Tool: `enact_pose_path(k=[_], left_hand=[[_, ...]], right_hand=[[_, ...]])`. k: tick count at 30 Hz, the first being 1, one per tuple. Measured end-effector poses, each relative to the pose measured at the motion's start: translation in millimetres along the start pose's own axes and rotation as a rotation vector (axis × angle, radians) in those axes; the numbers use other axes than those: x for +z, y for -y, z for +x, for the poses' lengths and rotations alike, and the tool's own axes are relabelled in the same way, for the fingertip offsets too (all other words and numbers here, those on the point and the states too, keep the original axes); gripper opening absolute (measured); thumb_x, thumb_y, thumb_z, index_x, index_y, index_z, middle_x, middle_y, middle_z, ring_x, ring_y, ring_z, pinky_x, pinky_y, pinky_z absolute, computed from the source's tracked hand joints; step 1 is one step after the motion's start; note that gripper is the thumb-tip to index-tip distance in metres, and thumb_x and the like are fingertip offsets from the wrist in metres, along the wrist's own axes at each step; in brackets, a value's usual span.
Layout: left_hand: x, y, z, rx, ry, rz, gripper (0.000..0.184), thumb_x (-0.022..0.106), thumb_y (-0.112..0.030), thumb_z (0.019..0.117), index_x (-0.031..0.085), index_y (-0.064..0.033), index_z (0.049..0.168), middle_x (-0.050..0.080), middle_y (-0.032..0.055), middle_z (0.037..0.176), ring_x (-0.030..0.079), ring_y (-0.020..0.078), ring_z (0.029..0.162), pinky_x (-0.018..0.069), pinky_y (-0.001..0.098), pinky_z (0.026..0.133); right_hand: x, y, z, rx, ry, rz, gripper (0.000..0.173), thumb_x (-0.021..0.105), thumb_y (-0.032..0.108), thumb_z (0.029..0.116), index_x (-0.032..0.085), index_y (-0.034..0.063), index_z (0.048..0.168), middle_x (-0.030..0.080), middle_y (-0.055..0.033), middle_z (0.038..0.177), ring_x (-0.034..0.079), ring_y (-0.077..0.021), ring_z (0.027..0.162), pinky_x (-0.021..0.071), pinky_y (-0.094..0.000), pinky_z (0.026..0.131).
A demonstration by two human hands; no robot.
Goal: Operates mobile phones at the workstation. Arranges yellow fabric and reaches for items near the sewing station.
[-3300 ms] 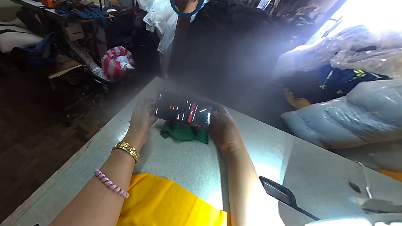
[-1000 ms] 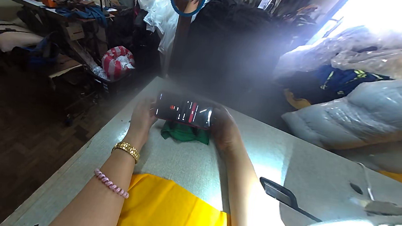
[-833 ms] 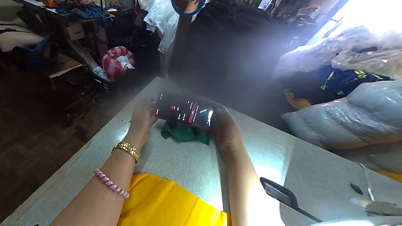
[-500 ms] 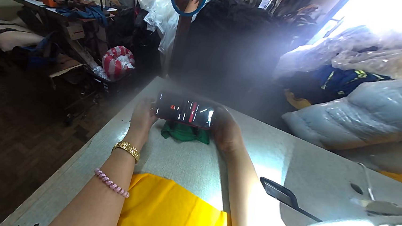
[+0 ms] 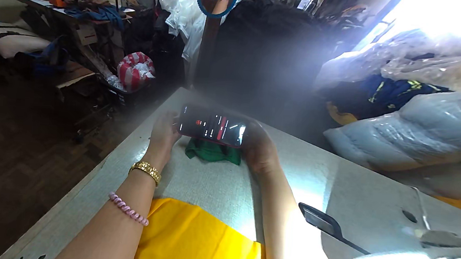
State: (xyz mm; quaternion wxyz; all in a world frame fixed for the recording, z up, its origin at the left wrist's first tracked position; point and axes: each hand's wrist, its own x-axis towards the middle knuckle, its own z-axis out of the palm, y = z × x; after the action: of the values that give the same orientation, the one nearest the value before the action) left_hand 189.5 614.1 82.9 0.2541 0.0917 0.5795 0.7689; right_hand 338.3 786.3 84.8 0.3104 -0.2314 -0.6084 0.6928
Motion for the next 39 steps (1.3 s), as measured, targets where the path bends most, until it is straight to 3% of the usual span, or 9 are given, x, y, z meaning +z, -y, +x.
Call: enact_pose_path(k=[6,13,21,26,31,36,39], left_hand=[[-0.1,-0.2,-0.5,-0.002,0.001,-0.014,0.045,0.029,-0.034,0.1135,0.052,-0.0017,0.135,0.064,0.0144,0.118,0.066,0.0205,0.104,0.0540,0.0396,0.091],[1.3,-1.6,-0.5,-0.013,-0.012,-0.024,0.045,0.029,-0.035,0.1134,0.052,-0.0023,0.136,0.064,0.0140,0.116,0.066,0.0194,0.102,0.0543,0.0373,0.088],[1.2,-1.2,-0.3,-0.007,-0.012,-0.015,0.046,0.029,-0.034,0.1135,0.052,-0.0015,0.136,0.064,0.0146,0.117,0.067,0.0197,0.102,0.0551,0.0378,0.090],[1.0,-0.7,0.2,0.000,-0.009,-0.010,0.046,0.029,-0.034,0.1134,0.052,-0.0016,0.135,0.064,0.0146,0.117,0.067,0.0201,0.102,0.0551,0.0382,0.089],[0.4,0.3,1.5,-0.006,-0.015,-0.005,0.045,0.029,-0.035,0.1134,0.052,-0.0021,0.135,0.064,0.0146,0.116,0.066,0.0211,0.101,0.0547,0.0395,0.089],[0.2,0.3,0.6,-0.001,-0.007,-0.007,0.045,0.029,-0.034,0.1135,0.053,-0.0027,0.134,0.064,0.0142,0.116,0.067,0.0205,0.100,0.0549,0.0385,0.088],[0.6,-0.2,0.0,-0.006,-0.011,-0.018,0.045,0.029,-0.034,0.1134,0.052,-0.0019,0.135,0.064,0.0144,0.116,0.067,0.0204,0.100,0.0555,0.0381,0.088]], right_hand=[[0.0,1.4,-5.0,0.024,0.008,0.008,0.038,0.023,0.028,0.1105,0.054,0.0113,0.127,0.067,0.0003,0.101,0.067,-0.0068,0.089,0.0574,-0.0281,0.081],[1.9,2.6,0.1,0.018,-0.012,0.024,0.040,0.024,0.025,0.1104,0.052,0.0052,0.129,0.069,-0.0044,0.102,0.069,-0.0106,0.090,0.0578,-0.0298,0.081],[-5.0,-2.9,-2.5,0.005,0.051,0.030,0.041,0.023,0.029,0.1082,0.053,0.0104,0.130,0.068,-0.0012,0.104,0.069,-0.0084,0.090,0.0584,-0.0284,0.080],[-3.3,-0.9,-0.3,0.010,0.033,0.046,0.035,0.027,0.022,0.1072,0.054,0.0090,0.126,0.068,-0.0024,0.100,0.069,-0.0095,0.088,0.0581,-0.0282,0.079],[-6.7,-3.7,-0.5,0.024,0.055,0.026,0.036,0.030,0.018,0.1024,0.053,0.0109,0.130,0.068,-0.0017,0.103,0.068,-0.0088,0.088,0.0584,-0.0292,0.079],[-10.7,-5.1,1.0,0.008,0.096,-0.017,0.039,0.041,0.011,0.0907,0.055,0.0123,0.126,0.068,-0.0022,0.104,0.069,-0.0098,0.090,0.0585,-0.0299,0.079],[-11.0,-5.0,-0.8,0.014,0.101,-0.005,0.036,0.041,0.013,0.0922,0.056,0.0146,0.125,0.069,-0.0007,0.104,0.068,-0.0091,0.090,0.0583,-0.0302,0.080]])
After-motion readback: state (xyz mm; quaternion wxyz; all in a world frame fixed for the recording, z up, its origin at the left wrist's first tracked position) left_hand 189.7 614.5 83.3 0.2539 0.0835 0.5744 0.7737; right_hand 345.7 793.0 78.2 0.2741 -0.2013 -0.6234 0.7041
